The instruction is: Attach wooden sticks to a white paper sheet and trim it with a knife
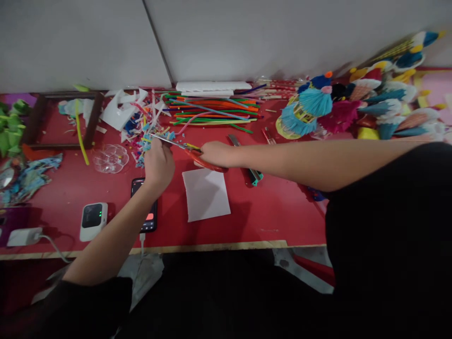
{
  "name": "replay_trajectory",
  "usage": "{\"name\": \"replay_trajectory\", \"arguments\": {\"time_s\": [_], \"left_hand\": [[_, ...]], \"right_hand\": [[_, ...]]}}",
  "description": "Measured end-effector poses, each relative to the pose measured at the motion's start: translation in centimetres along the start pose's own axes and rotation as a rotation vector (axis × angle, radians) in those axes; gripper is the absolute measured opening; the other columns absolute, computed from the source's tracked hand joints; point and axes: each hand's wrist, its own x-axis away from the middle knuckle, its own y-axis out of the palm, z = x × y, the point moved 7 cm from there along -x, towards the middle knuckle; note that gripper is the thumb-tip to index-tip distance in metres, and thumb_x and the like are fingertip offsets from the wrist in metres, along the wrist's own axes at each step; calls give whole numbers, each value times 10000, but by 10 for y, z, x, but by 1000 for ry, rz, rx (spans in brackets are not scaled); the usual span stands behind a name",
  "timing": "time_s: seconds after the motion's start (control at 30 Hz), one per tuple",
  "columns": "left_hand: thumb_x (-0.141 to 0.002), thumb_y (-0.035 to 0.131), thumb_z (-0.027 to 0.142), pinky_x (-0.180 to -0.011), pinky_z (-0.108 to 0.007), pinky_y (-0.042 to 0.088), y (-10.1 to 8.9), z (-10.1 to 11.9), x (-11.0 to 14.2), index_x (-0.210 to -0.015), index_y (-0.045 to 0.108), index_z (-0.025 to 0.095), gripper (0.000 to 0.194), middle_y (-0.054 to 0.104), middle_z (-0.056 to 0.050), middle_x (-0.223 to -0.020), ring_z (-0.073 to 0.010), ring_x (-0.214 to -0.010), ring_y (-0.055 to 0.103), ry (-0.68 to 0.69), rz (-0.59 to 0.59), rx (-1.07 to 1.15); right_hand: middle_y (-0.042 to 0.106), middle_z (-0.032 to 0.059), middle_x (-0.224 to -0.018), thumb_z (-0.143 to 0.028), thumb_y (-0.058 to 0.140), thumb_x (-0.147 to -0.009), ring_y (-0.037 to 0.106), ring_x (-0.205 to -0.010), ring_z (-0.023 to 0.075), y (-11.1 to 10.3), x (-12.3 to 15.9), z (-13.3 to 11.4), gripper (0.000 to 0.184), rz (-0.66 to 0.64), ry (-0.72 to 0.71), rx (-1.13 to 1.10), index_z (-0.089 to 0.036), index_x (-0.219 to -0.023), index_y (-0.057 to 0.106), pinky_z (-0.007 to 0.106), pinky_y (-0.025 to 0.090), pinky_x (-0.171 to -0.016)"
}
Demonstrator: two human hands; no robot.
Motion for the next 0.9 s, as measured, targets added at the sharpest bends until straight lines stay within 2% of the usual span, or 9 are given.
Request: {"name": "replay_trajectory", "arguments": {"time_s": [0.1, 0.2, 0.33, 0.47, 0.6, 0.7, 0.77, 0.83, 0.9], "left_hand": [[-924, 418, 161, -709, -296, 444, -8, 9, 7, -914, 510, 235, 118, 671, -30, -798, -183, -719, 627, 59, 60, 64], [-941, 411, 162, -699, -275, 447, -14, 17, 12, -918, 525, 235, 138, 675, -13, -785, -154, -696, 624, 95, 93, 102], [-970, 388, 186, -705, -271, 456, -16, 22, 13, -932, 543, 230, 166, 667, -7, -758, -146, -691, 634, 88, 97, 97], [-991, 363, 223, -719, -281, 462, -11, 17, 8, -977, 558, 223, 196, 666, -10, -748, -159, -705, 650, 38, 40, 44], [-979, 365, 231, -772, -337, 475, -4, 4, 2, -1013, 581, 203, 221, 676, -49, -752, -226, -767, 677, -48, -33, -76], [-951, 383, 211, -783, -404, 480, -2, -5, 0, -1042, 596, 176, 234, 686, -105, -767, -307, -815, 692, -113, -89, -192], [-951, 390, 217, -789, -427, 480, -4, -8, -2, -1066, 600, 169, 244, 696, -140, -812, -340, -862, 698, -141, -113, -258], [-956, 392, 226, -801, -432, 481, -6, -8, -5, -1089, 597, 177, 250, 704, -159, -865, -350, -907, 701, -156, -126, -306], [-962, 379, 230, -810, -432, 483, -10, -8, -8, -1105, 591, 190, 259, 712, -166, -915, -348, -940, 699, -163, -130, -336]], "right_hand": [[671, 80, -842, -339, 560, -873, 607, -746, 192, -10, 4, 0, 164, 120, -51, 138, -182, -876, 606, 274, 372, -627], [703, 132, -1012, -366, 527, -896, 650, -904, 260, -12, 6, 2, 254, 198, -91, 259, -169, -1018, 632, 297, 390, -687], [694, 189, -1099, -348, 473, -920, 658, -979, 329, -15, 3, 1, 334, 250, -82, 374, -132, -1100, 652, 335, 408, -711], [713, 186, -1060, -265, 525, -880, 670, -989, 333, -16, -4, -2, 272, 201, -41, 416, -126, -1031, 704, 334, 428, -707], [717, 130, -992, -319, 637, -863, 685, -940, 284, -6, -18, -6, 221, 99, -22, 391, -139, -959, 719, 313, 480, -712], [660, 88, -1143, -400, 640, -916, 653, -997, 228, 4, -31, -8, 341, 23, -3, 346, -151, -1149, 651, 374, 548, -822], [612, 92, -1240, -417, 625, -934, 627, -1058, 221, 6, -37, -11, 407, -8, 6, 310, -159, -1247, 593, 420, 550, -883], [652, 112, -1154, -382, 656, -911, 649, -1017, 240, 4, -42, -15, 361, -22, 12, 275, -113, -1152, 649, 409, 550, -867], [698, 112, -914, -312, 696, -862, 685, -891, 256, -1, -45, -19, 239, 3, 29, 230, -77, -904, 713, 380, 552, -793]]}}
